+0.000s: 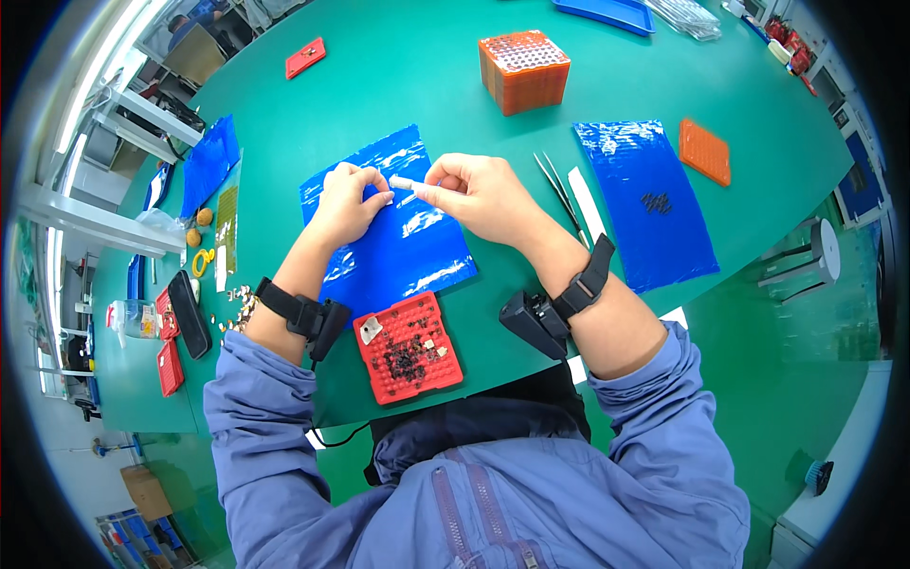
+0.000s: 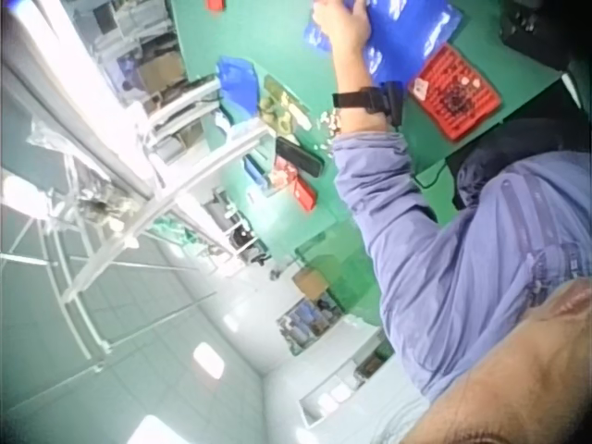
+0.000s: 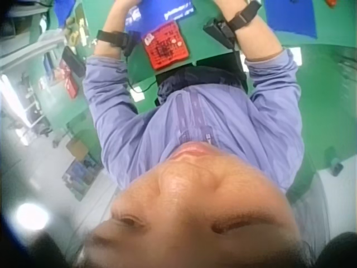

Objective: The person uses a white plastic tool to pick up small electronic components from a red tray and places them into a white tube. The person repeats this process, handling components one by one and occasionally adjusting the tube or the tray.

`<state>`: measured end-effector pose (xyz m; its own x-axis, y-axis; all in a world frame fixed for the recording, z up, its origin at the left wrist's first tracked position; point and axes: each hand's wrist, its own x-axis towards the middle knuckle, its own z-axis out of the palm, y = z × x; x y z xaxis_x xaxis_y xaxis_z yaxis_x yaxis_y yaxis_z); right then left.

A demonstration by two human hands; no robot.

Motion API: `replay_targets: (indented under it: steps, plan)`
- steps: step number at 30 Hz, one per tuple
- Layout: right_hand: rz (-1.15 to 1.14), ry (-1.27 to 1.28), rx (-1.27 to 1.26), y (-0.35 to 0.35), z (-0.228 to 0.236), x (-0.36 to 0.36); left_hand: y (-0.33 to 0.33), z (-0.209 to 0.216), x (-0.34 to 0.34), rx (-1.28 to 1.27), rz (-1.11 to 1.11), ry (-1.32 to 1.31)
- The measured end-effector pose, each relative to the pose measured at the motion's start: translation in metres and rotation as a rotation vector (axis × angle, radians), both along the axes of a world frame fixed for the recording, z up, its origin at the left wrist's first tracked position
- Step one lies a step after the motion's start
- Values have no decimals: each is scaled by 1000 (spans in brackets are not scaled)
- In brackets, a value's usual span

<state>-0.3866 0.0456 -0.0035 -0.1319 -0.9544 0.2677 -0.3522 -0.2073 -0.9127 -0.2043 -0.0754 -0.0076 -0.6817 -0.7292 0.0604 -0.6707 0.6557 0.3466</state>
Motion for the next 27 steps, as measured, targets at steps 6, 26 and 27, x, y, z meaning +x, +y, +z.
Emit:
replay_targets:
  steps: [6,26,27]
  plan:
    - [132,-333,84,0,8,3,5,10,9,7,35,173]
    - [581,-771,90,30,26,32,143,66,46,455,108,425]
    - [596,-776,78,30,25,34,144,65,49,428,103,442]
